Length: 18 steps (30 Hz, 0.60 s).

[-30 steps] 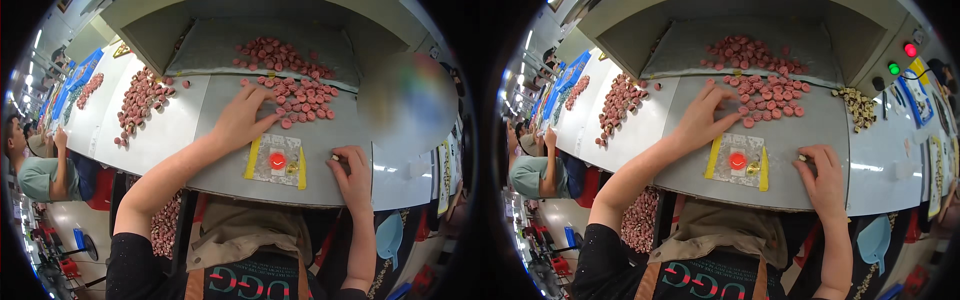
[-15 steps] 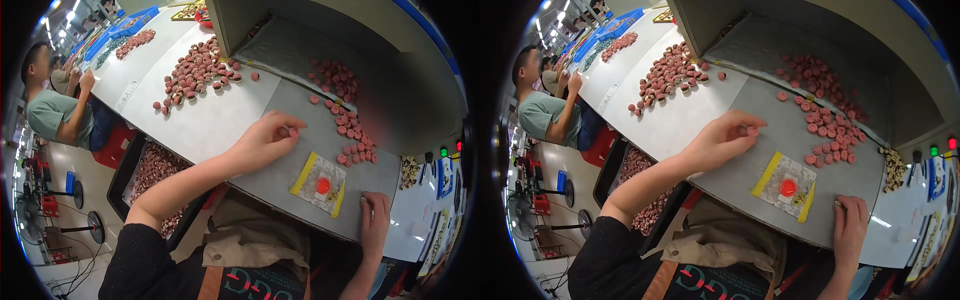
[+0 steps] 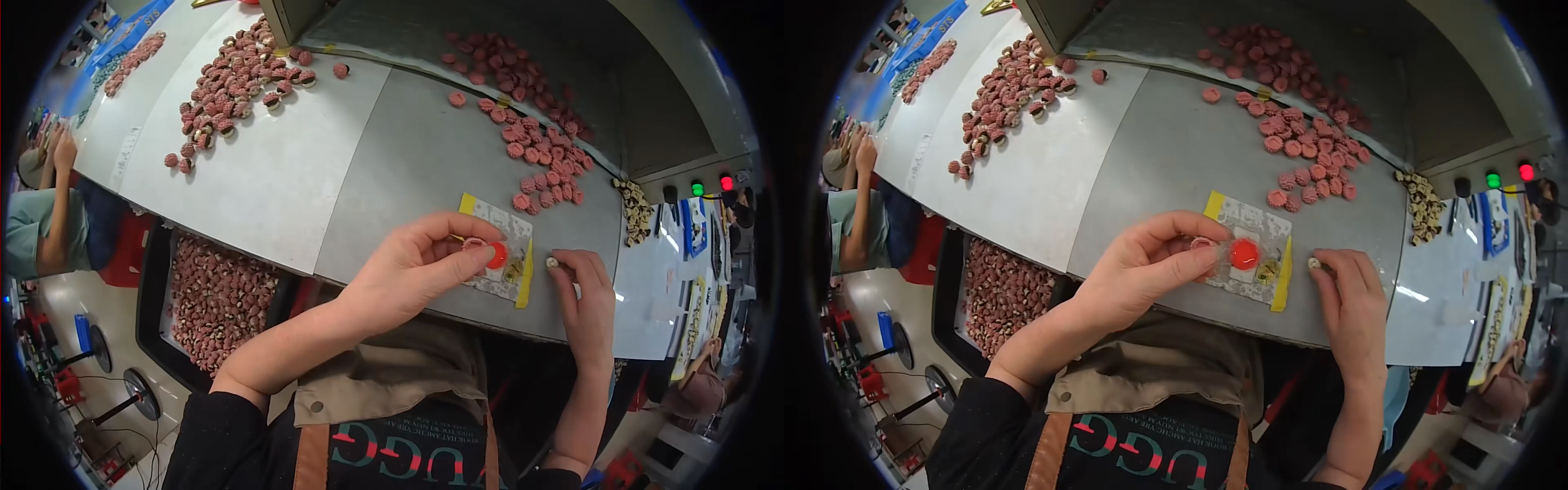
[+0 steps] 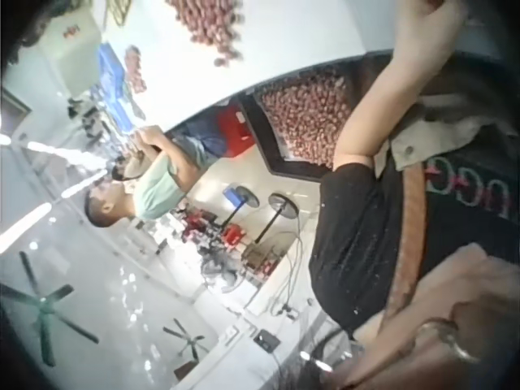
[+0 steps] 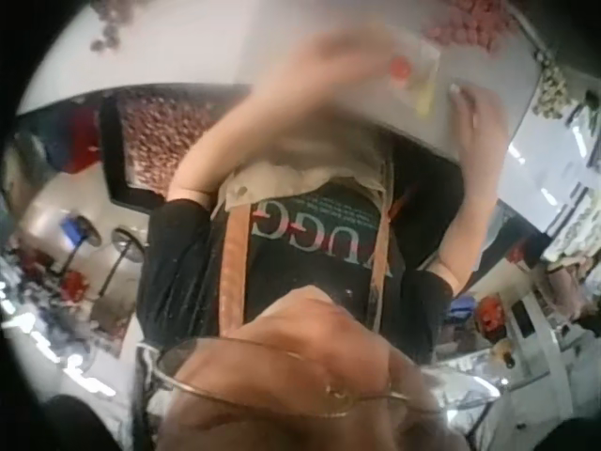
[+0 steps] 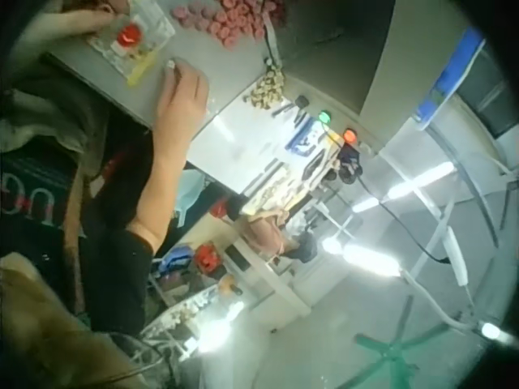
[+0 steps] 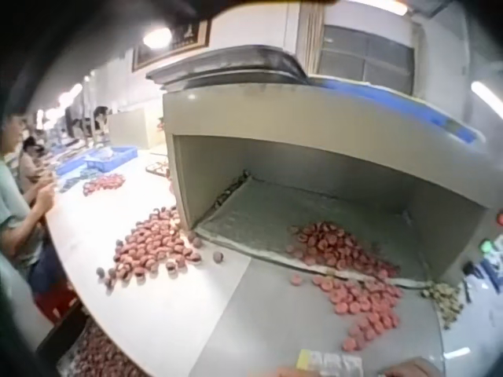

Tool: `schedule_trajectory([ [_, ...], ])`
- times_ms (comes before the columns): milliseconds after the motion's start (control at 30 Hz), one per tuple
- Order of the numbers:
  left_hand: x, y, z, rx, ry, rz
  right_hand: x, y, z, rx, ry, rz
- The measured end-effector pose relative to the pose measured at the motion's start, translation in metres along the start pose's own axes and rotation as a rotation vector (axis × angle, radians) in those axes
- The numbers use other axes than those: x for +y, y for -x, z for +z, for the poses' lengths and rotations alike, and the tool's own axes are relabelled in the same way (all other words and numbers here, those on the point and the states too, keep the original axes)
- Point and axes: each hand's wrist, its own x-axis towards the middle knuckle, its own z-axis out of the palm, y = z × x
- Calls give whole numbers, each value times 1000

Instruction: The person assembles small craft items by applying glue from a pad and pressing base and inner pieces together by hand, then adds more glue onto the pad using a squeeze bottle.

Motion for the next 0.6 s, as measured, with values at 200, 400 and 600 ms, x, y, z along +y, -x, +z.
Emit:
schedule_trajectory([
  [200, -16, -1, -4, -25, 188, 9, -39, -7, 14, 4, -79, -154],
  [400, -15, 3, -8, -44, 205, 15, -42, -16, 32, 81, 155, -299],
  [600, -15, 2, -10, -40, 231, 11, -40, -15, 33, 29, 95, -283],
])
